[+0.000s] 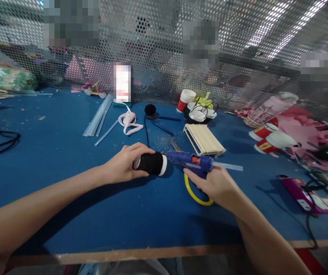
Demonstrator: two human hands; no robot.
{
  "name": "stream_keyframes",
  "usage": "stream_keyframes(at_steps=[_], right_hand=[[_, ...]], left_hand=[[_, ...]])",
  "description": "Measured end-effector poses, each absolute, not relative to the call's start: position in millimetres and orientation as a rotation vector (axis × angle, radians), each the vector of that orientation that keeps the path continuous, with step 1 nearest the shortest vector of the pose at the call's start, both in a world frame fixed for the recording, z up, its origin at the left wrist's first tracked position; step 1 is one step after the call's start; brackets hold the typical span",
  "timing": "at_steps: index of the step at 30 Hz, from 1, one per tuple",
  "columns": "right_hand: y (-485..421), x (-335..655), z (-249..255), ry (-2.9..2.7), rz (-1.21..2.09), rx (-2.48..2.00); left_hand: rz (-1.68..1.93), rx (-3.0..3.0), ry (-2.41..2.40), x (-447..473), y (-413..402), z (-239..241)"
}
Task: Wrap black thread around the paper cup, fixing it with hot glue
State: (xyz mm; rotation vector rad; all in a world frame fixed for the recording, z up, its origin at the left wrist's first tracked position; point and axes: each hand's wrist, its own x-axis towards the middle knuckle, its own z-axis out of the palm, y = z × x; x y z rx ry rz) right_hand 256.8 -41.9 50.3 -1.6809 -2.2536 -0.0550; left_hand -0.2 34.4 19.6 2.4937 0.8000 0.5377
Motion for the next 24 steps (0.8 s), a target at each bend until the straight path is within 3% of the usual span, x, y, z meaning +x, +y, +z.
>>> stream_keyframes(at_steps=[13, 19, 24], right_hand=[[-39.0, 253.6, 52.6, -2.232, 0.098, -1.762], [-47.0, 263.5, 41.2, -2.399, -0.269, -1.616], [-56.9, 273.3, 42.0, -2.653, -1.029, -1.108]], left_hand=[[0.547, 2.518, 0.761, -0.4, 34.8, 19.3], [0.564, 2.481, 0.769, -1.0, 35.7, 18.4], [0.584, 2.425, 0.796, -0.8, 37.6, 15.8]])
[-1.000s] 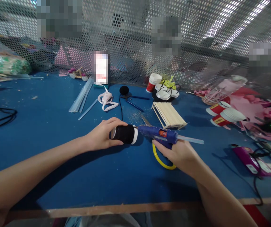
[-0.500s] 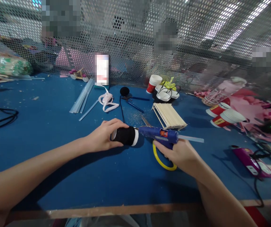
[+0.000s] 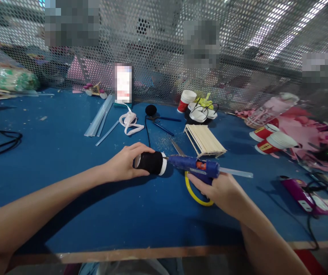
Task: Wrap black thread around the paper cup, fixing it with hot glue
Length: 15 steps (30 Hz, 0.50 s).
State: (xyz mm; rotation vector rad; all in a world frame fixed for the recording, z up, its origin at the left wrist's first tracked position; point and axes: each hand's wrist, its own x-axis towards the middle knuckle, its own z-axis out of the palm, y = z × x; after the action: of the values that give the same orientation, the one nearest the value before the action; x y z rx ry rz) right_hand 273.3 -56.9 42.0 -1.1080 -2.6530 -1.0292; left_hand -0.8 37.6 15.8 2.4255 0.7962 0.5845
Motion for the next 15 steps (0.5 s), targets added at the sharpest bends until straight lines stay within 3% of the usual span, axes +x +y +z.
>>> stream_keyframes(at_steps=[4, 15], right_hand=[[-61.5, 272.3, 44.3, -2.642, -1.095, -1.108], [-61.8, 272.8, 46.1, -2.529, -0.484, -1.48]], left_hand=[[0.599, 2.396, 0.823, 0.2, 38.7, 14.8], [0.604, 2.406, 0.799, -0.2, 38.1, 15.3]])
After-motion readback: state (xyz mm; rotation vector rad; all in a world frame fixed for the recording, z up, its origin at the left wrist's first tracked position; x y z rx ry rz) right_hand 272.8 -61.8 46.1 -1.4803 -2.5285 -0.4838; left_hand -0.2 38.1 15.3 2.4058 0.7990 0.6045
